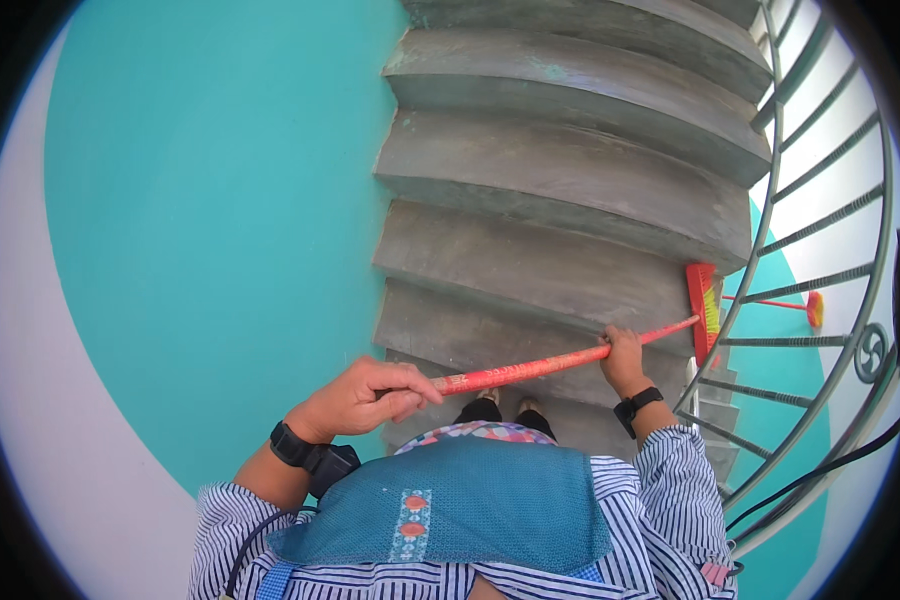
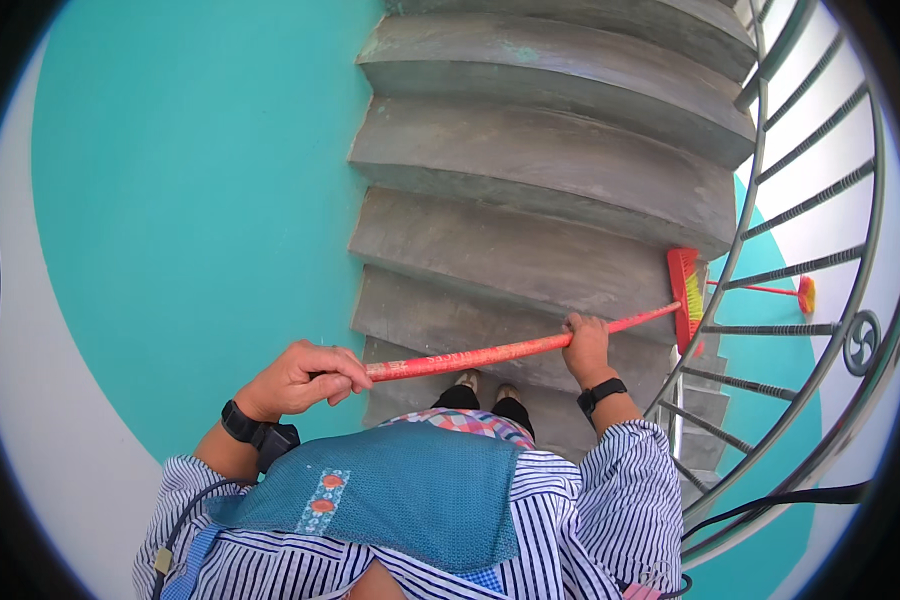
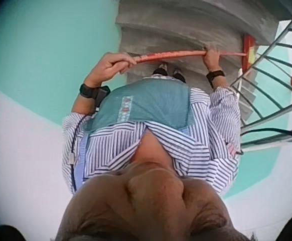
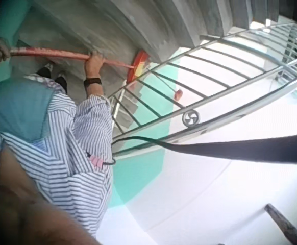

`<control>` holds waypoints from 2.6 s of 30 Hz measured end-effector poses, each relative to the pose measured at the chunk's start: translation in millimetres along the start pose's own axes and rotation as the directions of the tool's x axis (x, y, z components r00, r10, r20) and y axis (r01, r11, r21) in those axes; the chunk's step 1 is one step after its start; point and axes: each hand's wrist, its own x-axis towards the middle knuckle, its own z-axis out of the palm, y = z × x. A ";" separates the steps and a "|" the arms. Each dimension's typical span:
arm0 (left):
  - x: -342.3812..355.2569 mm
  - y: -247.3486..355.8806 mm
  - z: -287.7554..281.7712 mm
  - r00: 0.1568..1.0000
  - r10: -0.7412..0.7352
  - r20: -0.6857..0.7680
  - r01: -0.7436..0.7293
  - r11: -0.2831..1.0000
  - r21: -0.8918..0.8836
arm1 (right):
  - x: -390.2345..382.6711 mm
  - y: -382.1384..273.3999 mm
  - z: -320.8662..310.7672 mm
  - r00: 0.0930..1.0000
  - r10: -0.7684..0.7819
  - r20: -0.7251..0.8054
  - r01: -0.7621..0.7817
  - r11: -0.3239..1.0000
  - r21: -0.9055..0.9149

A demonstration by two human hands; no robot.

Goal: The person sweeps concrete stairs using a broom, moving the broom along the corners and surfaces of each step.

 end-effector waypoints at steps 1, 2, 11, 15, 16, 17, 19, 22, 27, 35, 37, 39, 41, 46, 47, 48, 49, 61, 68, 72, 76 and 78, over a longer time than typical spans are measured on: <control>-0.1 -5.8 0.9 0.998 -0.043 -0.048 0.039 0.997 -0.073 | 1.5 -0.8 -0.6 1.000 -0.013 -0.002 0.013 1.000 0.022; -2.0 -21.3 -2.1 0.993 -0.086 -0.081 0.072 0.985 -0.156 | 1.5 -6.9 -1.1 1.000 -0.016 -0.002 0.016 0.999 0.034; -30.3 -111.6 30.5 0.820 -0.569 0.067 0.547 0.812 0.204 | -41.7 2.0 57.7 0.981 -0.195 -0.005 0.194 0.977 -0.083; -76.5 -154.1 57.8 0.808 -0.588 0.031 0.577 0.802 0.151 | -52.7 -6.4 71.0 0.941 -0.269 0.205 0.303 0.941 -0.151; -94.8 -159.6 54.6 0.809 -0.588 0.004 0.584 0.804 0.111 | -54.1 -20.8 74.1 0.918 -0.287 0.272 0.333 0.933 -0.138; -121.8 -161.2 51.6 0.803 -0.595 -0.034 0.596 0.801 0.058 | -53.7 -40.1 80.7 0.896 -0.321 0.305 0.362 0.928 -0.085; -184.1 -149.3 53.2 0.752 -0.634 -0.182 0.638 0.769 -0.045 | -47.8 -94.0 79.9 0.839 -0.448 0.308 0.466 0.884 0.017; -229.4 -83.1 68.8 0.643 -0.654 -0.400 0.667 0.734 -0.127 | -31.0 -162.0 96.4 0.738 -0.609 0.290 0.585 0.792 0.176; -280.1 -1.0 91.5 0.560 -0.454 -0.693 0.453 0.868 -0.204 | 2.8 -232.0 76.9 0.592 -0.750 0.294 0.671 0.661 0.336; -309.0 16.1 78.1 0.494 0.599 -0.630 -0.353 0.801 0.484 | -20.5 -264.0 -25.8 0.653 -0.737 0.175 0.654 0.665 0.360; -279.8 1.8 47.5 0.636 0.452 -0.626 -0.180 0.875 0.448 | -27.4 -229.8 -22.2 0.755 -0.639 0.148 0.583 0.756 0.298; -252.0 -21.8 38.5 0.588 0.336 -0.736 -0.148 0.939 0.310 | -24.0 -216.8 4.7 0.819 -0.546 0.177 0.486 0.823 0.293; -251.7 -21.7 25.3 0.644 0.248 -0.724 -0.124 0.967 0.221 | -16.4 -224.2 18.6 0.829 -0.521 0.202 0.451 0.837 0.310; -289.6 18.2 -9.5 0.637 0.494 -0.591 -0.224 0.853 0.471 | 15.9 -316.6 41.5 0.707 -0.688 0.163 0.571 0.692 0.442; -289.7 38.6 -0.7 0.578 0.573 -0.581 -0.202 0.790 0.579 | 13.7 -329.3 37.8 0.685 -0.707 0.172 0.570 0.668 0.478; -289.5 56.8 5.6 0.522 0.648 -0.555 -0.171 0.716 0.676 | 11.2 -334.4 30.6 0.665 -0.724 0.181 0.565 0.647 0.512; -298.2 64.9 -3.8 0.634 0.662 -0.401 -0.327 0.699 0.636 | 11.3 -342.9 18.7 0.641 -0.740 0.202 0.566 0.634 0.527; -236.4 42.6 4.2 0.583 0.579 -0.570 -0.440 0.815 0.378 | 95.9 -355.9 50.2 0.620 -0.777 0.111 0.635 0.580 0.511; -327.6 117.1 -3.4 0.792 0.592 -0.147 -0.525 0.784 0.331 | 58.9 -425.9 -15.8 0.356 -0.913 0.198 0.668 0.397 0.629; -264.0 65.4 -25.1 0.668 0.640 -0.380 -0.528 0.767 0.364 | 130.1 -409.0 19.4 0.573 -0.817 0.065 0.675 0.515 0.529; -249.1 51.1 -22.2 0.377 0.434 -0.818 -0.282 0.895 0.345 | 130.0 -438.8 62.4 0.515 -0.854 0.080 0.715 0.479 0.509; -267.2 56.8 -17.0 0.374 0.448 -0.812 -0.329 0.883 0.335 | 125.5 -436.7 59.2 0.475 -0.873 0.109 0.713 0.454 0.535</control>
